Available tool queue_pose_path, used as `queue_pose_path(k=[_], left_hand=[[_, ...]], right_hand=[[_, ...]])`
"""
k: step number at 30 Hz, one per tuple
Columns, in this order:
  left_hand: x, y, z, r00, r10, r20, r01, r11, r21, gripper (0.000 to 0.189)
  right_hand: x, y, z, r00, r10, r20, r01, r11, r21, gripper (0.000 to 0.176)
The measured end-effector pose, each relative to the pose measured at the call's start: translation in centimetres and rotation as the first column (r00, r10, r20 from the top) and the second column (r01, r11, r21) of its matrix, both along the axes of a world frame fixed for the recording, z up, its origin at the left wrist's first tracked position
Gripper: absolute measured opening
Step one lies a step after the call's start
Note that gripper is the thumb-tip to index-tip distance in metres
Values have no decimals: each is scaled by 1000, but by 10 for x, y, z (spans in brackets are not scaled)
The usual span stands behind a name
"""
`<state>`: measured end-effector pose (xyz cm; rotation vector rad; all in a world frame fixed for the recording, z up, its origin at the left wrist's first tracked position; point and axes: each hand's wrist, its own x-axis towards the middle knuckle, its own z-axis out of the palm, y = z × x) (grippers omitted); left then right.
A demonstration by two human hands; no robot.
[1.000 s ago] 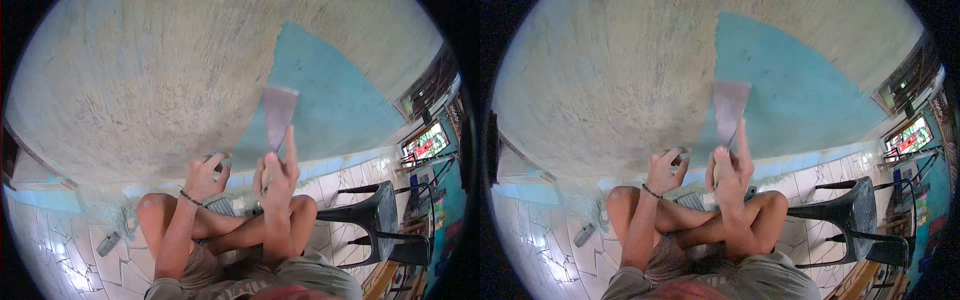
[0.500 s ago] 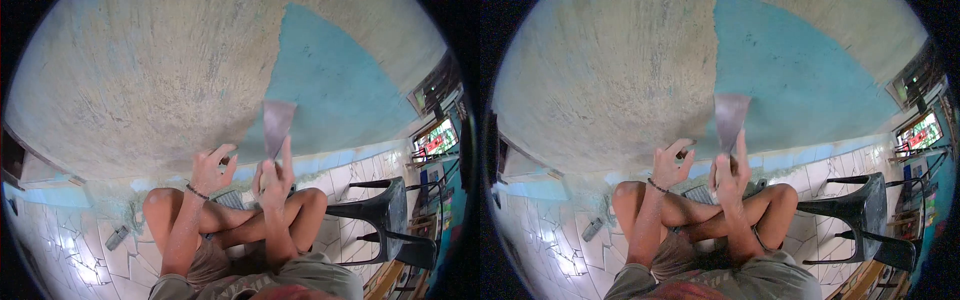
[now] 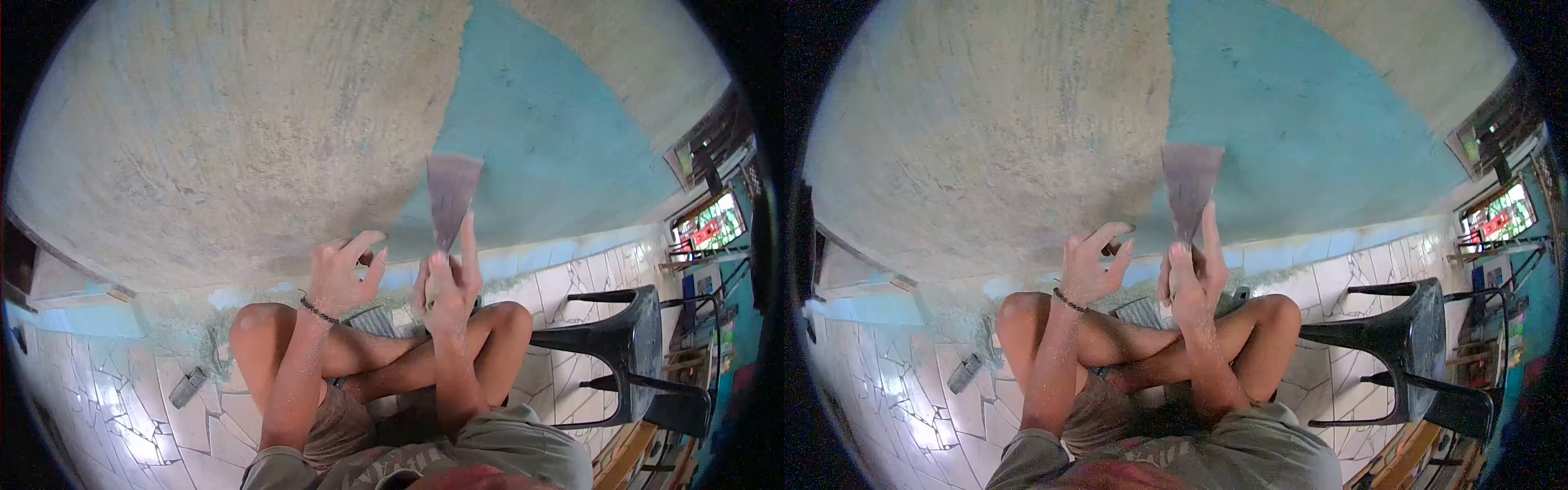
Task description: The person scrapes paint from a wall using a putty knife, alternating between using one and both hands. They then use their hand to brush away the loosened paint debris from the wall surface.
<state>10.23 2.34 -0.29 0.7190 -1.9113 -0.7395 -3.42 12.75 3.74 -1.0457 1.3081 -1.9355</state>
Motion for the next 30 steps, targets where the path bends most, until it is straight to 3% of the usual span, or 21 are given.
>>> queue_pose_path(k=[4,9,11,16,23,30], left_hand=[[-1,-1,3,999,-27,28,27,1000,-12,20],[0,1,2,1000,10,15,-10,1000,11,19],[0,3,5,1000,-6,26,6,1000,28,19],[-3,4,-1,998,-33,60,33,999,7,19],[0,0,4,997,-10,78,7,999,41,20],[-3,4,1,992,-55,112,51,998,38,19]], right_hand=[[1,-3,6,998,20,56,-18,999,-34,69],[0,14,-61,999,20,37,-23,996,84,68],[-3,13,-72,1000,12,18,-13,999,47,68],[2,-4,-9,993,5,121,2,998,-60,68],[-1,12,-76,1000,-25,-1,25,997,68,69],[7,21,-61,993,-68,96,51,984,168,69]])
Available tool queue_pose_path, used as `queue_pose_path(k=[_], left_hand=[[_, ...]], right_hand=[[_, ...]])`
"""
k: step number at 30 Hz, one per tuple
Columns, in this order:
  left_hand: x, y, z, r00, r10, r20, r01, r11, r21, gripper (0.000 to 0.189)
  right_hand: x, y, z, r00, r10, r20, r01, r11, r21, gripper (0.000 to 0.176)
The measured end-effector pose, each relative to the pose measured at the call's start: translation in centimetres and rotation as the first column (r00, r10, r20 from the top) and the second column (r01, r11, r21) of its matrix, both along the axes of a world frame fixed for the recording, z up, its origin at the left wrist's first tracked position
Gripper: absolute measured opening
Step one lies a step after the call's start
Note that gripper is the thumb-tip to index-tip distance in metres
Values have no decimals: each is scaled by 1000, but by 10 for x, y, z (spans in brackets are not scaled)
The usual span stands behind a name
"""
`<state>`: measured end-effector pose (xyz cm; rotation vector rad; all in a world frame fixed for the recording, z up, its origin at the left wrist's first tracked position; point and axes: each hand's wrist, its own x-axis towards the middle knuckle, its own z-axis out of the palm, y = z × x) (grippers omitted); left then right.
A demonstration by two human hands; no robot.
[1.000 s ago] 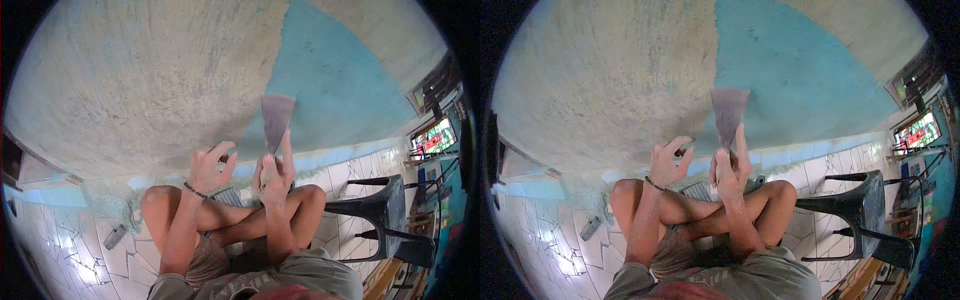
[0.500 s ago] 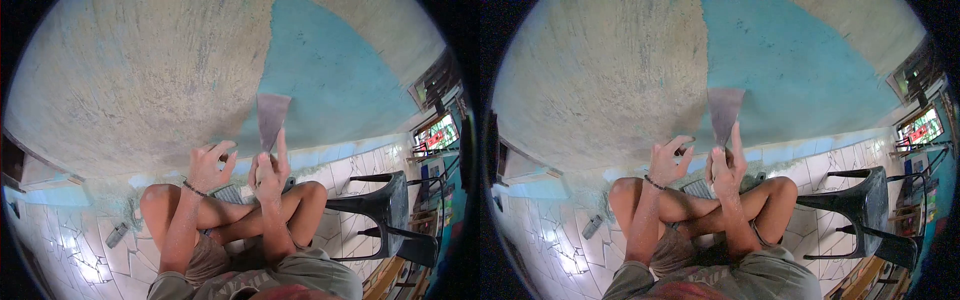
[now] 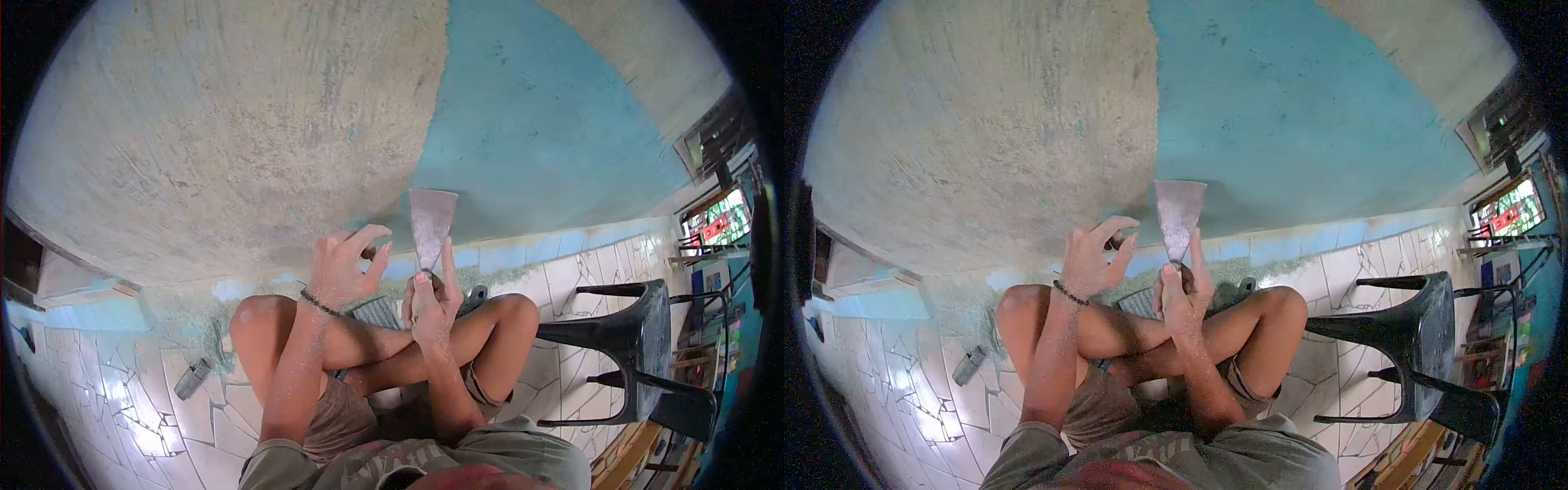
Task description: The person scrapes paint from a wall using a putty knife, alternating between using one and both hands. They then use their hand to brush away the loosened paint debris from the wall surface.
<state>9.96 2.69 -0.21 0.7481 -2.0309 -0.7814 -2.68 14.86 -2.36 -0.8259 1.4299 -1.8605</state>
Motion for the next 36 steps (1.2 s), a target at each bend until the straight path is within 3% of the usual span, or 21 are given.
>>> queue_pose_path(k=[5,9,12,15,20,23,27,30,36], left_hand=[[-6,2,-2,1000,-7,28,8,999,-32,19],[-12,4,-4,997,29,74,-25,998,-50,14],[-10,0,-1,994,21,103,-16,999,-51,13],[-8,-3,0,993,21,115,-22,1000,12,19],[-3,-6,-5,998,12,58,-13,1000,22,17],[-5,-5,-9,998,-6,69,5,1000,10,16],[-8,-6,-9,993,-30,116,28,999,17,15],[-7,-8,-11,992,-23,124,24,1000,-10,13],[-2,-8,-4,996,9,89,-9,1000,-3,14]], right_hand=[[-7,-10,-6,996,-19,-82,13,997,-71,69],[-25,-41,73,996,-31,-85,3,948,-318,70],[-31,-48,118,999,-22,-29,10,924,-383,69],[-30,-41,94,999,-31,-42,18,958,-288,69],[-16,-16,-15,995,7,-104,-20,991,-131,69],[-9,-17,-17,991,-27,-128,13,994,-109,69],[-12,-36,51,989,-36,-143,5,977,-211,69],[-13,-38,73,998,9,-58,-24,962,-271,69],[-7,-20,-22,995,12,-99,-22,995,-99,70]])
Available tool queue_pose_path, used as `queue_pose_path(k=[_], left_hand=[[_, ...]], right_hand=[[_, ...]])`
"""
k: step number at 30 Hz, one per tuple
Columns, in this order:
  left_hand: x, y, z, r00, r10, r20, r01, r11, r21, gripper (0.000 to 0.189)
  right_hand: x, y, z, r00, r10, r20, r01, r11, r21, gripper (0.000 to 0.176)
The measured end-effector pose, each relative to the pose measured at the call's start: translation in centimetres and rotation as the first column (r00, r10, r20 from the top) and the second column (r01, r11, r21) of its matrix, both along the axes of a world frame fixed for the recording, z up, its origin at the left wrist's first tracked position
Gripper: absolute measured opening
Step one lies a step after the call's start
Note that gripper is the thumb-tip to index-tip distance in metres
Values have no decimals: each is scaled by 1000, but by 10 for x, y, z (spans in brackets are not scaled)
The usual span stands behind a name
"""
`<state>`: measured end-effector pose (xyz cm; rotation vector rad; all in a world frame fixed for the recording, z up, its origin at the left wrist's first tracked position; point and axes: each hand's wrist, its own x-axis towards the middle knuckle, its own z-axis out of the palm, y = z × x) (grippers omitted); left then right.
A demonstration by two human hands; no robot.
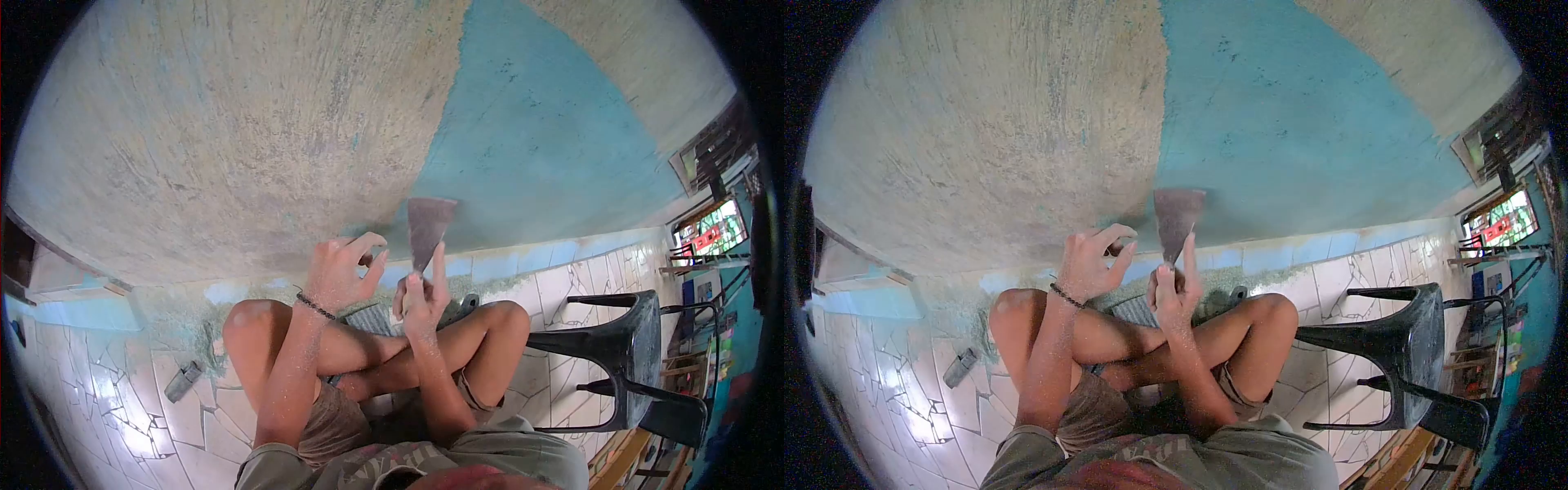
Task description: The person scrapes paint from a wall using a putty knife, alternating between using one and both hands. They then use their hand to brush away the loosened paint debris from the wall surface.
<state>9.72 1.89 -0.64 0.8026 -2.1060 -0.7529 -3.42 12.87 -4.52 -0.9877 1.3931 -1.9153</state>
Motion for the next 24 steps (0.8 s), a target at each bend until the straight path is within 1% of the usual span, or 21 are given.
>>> queue_pose_path(k=[2,3,6,9,12,14,15,17,19,21,22,24], left_hand=[[1,0,-1,1000,-7,4,7,1000,-16,14],[1,1,-3,1000,-14,6,14,1000,-21,15],[-4,3,-3,1000,-20,23,20,1000,4,14],[-7,2,-5,999,-13,-33,11,999,-38,10],[-4,1,-1,999,-17,-37,16,1000,-23,11],[-2,1,1,998,-9,-57,7,999,-34,12],[-1,1,0,998,-5,-63,3,999,-35,13],[-3,2,-6,998,-16,-53,13,999,-45,14],[-3,2,-8,999,-29,-14,29,999,-33,15],[-4,3,-8,998,-44,38,44,999,5,16],[-5,4,-9,999,-44,29,44,999,-2,16],[-6,1,-10,999,-40,4,40,999,-27,15]], right_hand=[[2,-1,-3,999,-30,-20,30,1000,-2,69],[4,-1,4,998,-49,-29,49,999,-1,69],[1,-18,62,1000,-27,15,28,996,-90,68],[-3,-17,83,999,32,44,-25,988,-150,68],[-1,-2,62,999,20,48,-18,999,-42,68],[1,7,25,997,-33,-69,36,999,40,68],[5,9,15,990,-57,-126,67,994,81,68],[6,13,1,992,-66,-108,74,995,71,68],[9,9,18,996,-59,-69,63,996,67,68],[8,-1,56,1000,-23,-9,24,1000,3,68],[7,-4,67,1000,-4,17,5,999,-35,68],[7,-5,68,1000,-16,-5,15,999,-49,68]])
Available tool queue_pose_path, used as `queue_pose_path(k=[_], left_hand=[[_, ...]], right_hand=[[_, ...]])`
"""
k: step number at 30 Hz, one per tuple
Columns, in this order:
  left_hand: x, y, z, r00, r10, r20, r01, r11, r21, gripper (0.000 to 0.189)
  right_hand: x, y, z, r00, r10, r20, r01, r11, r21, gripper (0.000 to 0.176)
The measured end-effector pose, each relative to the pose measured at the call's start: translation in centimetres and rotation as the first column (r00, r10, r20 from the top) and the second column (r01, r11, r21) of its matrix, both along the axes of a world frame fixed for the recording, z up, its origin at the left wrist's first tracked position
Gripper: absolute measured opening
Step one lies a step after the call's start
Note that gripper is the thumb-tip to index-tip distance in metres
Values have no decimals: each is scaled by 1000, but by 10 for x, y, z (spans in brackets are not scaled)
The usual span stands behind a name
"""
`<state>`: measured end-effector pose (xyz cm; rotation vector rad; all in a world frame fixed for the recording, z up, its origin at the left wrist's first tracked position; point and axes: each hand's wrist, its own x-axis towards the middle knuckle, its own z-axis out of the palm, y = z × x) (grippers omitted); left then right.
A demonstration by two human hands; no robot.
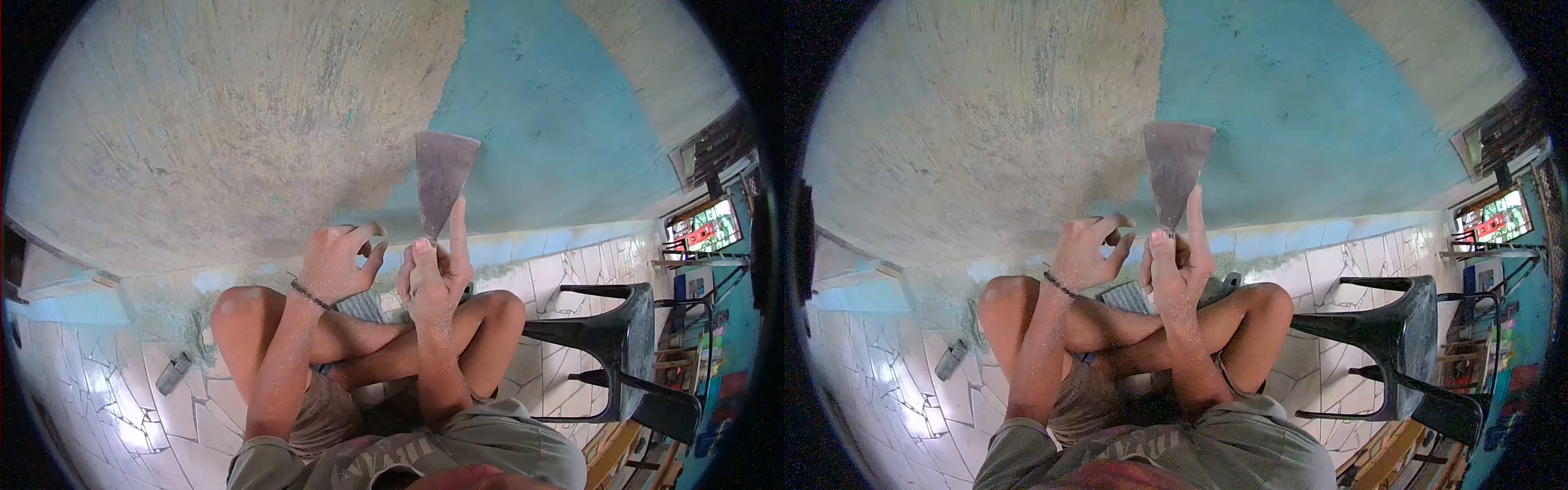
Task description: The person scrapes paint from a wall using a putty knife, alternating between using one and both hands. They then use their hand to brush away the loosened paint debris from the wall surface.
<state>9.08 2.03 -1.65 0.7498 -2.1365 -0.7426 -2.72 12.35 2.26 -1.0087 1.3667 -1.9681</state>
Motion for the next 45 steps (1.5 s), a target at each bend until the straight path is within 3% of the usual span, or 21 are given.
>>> queue_pose_path(k=[7,13,16,18,23,27,34,43,45], left_hand=[[5,-3,5,999,25,-40,-25,1000,-13,15],[7,0,8,1000,9,16,-9,1000,25,17],[3,-1,5,999,12,-49,-13,1000,-11,15],[3,-1,6,997,16,-75,-18,999,-28,15],[4,2,2,1000,5,5,-5,1000,24,17],[2,-1,5,1000,13,9,-13,1000,7,18],[-2,4,2,999,-15,38,16,1000,-12,16],[-5,3,-1,999,-12,50,14,999,-29,15],[-7,3,-2,999,-19,27,19,1000,-16,15]], right_hand=[[3,12,-54,999,-42,-29,45,993,109,70],[4,4,-14,994,2,114,-5,1000,29,70],[2,12,-45,999,27,27,-29,995,93,70],[-2,9,-41,997,44,67,-49,996,81,70],[-5,7,-15,992,63,112,-67,997,29,70],[-9,16,-41,998,42,48,-47,992,113,69],[-5,16,-45,993,15,116,-29,993,114,69],[-9,13,-51,995,54,86,-61,994,85,69],[-10,5,-35,993,70,100,-71,997,3,69]])
